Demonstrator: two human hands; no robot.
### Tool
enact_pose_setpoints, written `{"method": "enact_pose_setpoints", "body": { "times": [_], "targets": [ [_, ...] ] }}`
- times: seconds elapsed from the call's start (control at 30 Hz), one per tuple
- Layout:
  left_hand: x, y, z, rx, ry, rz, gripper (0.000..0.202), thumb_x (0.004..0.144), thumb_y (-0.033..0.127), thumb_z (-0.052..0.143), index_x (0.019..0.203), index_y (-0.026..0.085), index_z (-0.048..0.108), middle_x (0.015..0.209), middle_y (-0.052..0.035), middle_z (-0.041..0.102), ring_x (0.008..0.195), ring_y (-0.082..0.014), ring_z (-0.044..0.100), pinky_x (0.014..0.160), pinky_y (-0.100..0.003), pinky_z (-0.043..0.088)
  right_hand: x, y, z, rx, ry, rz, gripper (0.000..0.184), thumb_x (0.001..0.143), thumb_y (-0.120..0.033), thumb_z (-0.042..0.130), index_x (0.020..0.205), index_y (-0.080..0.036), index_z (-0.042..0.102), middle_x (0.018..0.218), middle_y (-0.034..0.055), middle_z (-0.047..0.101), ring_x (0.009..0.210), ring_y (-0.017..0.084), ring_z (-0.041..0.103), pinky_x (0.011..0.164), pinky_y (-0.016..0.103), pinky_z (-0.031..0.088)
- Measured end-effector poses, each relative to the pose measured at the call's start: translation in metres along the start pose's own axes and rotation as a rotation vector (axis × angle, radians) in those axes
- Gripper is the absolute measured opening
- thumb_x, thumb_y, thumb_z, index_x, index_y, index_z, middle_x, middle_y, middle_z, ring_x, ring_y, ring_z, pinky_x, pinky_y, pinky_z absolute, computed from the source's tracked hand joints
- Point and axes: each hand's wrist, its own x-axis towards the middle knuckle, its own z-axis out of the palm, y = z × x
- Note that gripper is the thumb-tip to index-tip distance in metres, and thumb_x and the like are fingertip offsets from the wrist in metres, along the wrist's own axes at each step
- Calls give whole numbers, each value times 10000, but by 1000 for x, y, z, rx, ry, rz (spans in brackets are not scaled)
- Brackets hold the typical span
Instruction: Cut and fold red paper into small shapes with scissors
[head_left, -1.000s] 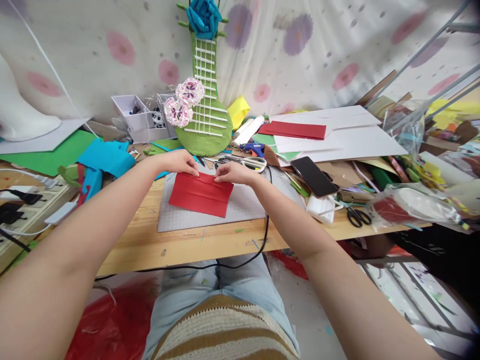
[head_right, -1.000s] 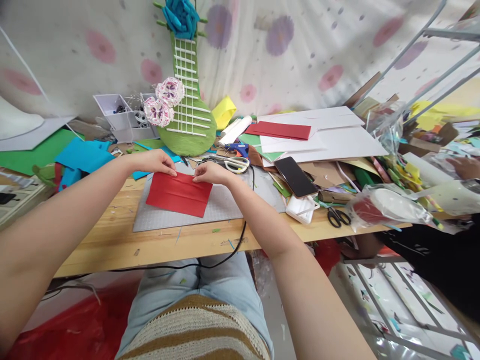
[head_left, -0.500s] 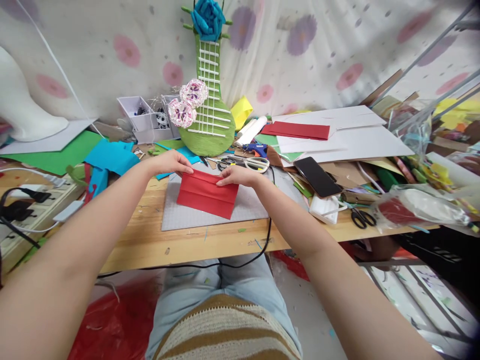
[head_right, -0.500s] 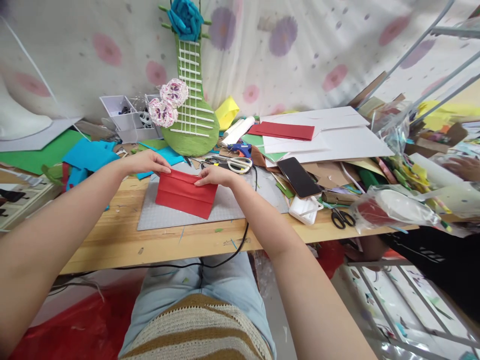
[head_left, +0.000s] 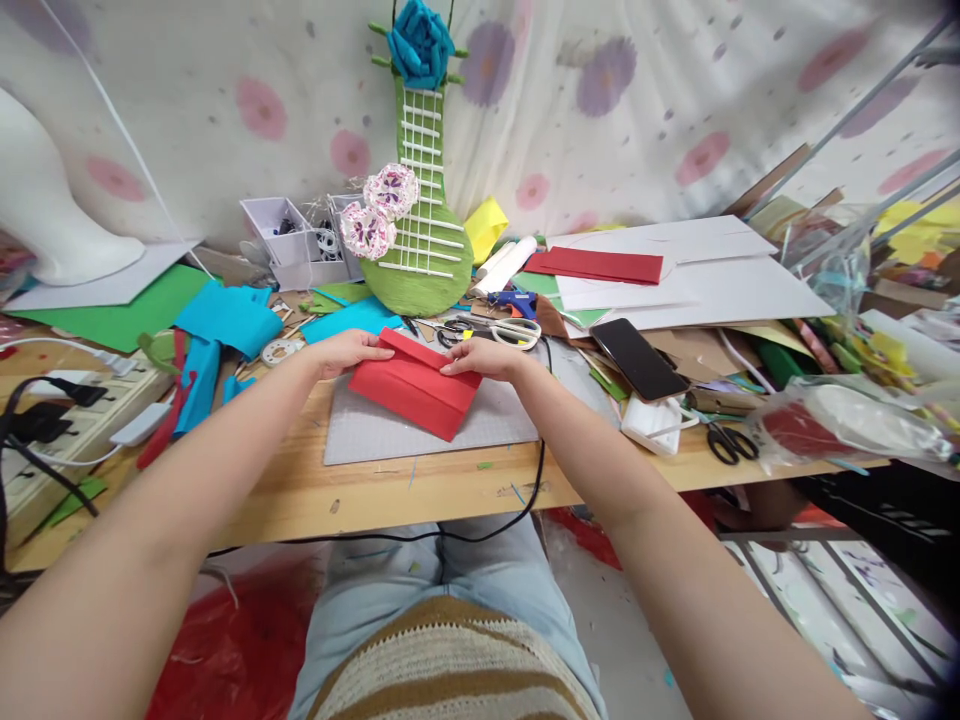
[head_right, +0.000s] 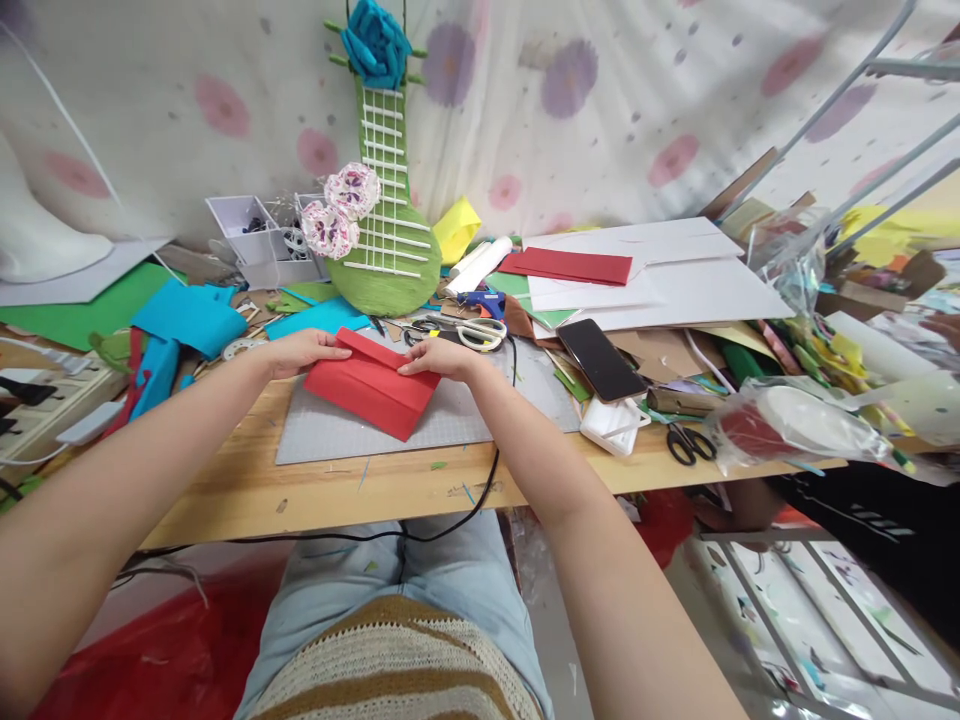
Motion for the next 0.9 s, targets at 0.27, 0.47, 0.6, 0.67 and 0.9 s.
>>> {"method": "enact_pose_setpoints", "body": {
  "times": [0.27,0.47,0.6,0.67,0.9],
  "targets": [
    [17,12,-20,288,139,-8,328,512,368,810,757,173,711,776,-48,714,657,-159,622,628,-249,488,-3,11,36,-124,134,62,195,716,-251,672,633,-158,522,577,-36,526,516,74,454,487,198,321],
    [13,16,-3,579,803,295,269,784,213,559,1034,133,620,1044,-104,670,900,-190,630,844,-333,480,2,8,64,-555,317,108,231,746,-342,627,668,-159,509,677,-9,568,596,93,487,507,210,309],
    [-3,-17,47,854,738,466,342,848,183,421,1147,119,574,1216,-123,597,1145,-221,534,997,-370,403,5,4,69,-593,314,173,220,771,-361,585,799,-143,596,805,44,646,666,125,556,535,213,355],
    [-7,-35,71,968,652,465,428,857,169,395,1258,59,496,1352,-167,492,1267,-240,434,1073,-382,327,6,2,69,-642,305,186,263,783,-380,561,852,-131,616,844,71,663,687,144,578,535,221,366],
    [-5,-56,95,1224,553,285,537,921,240,270,1374,-36,357,1469,-196,308,1389,-274,214,1148,-413,155,-4,-11,63,-947,122,192,381,842,-455,474,799,-113,636,668,83,670,601,159,601,562,241,392]
  ]
}}
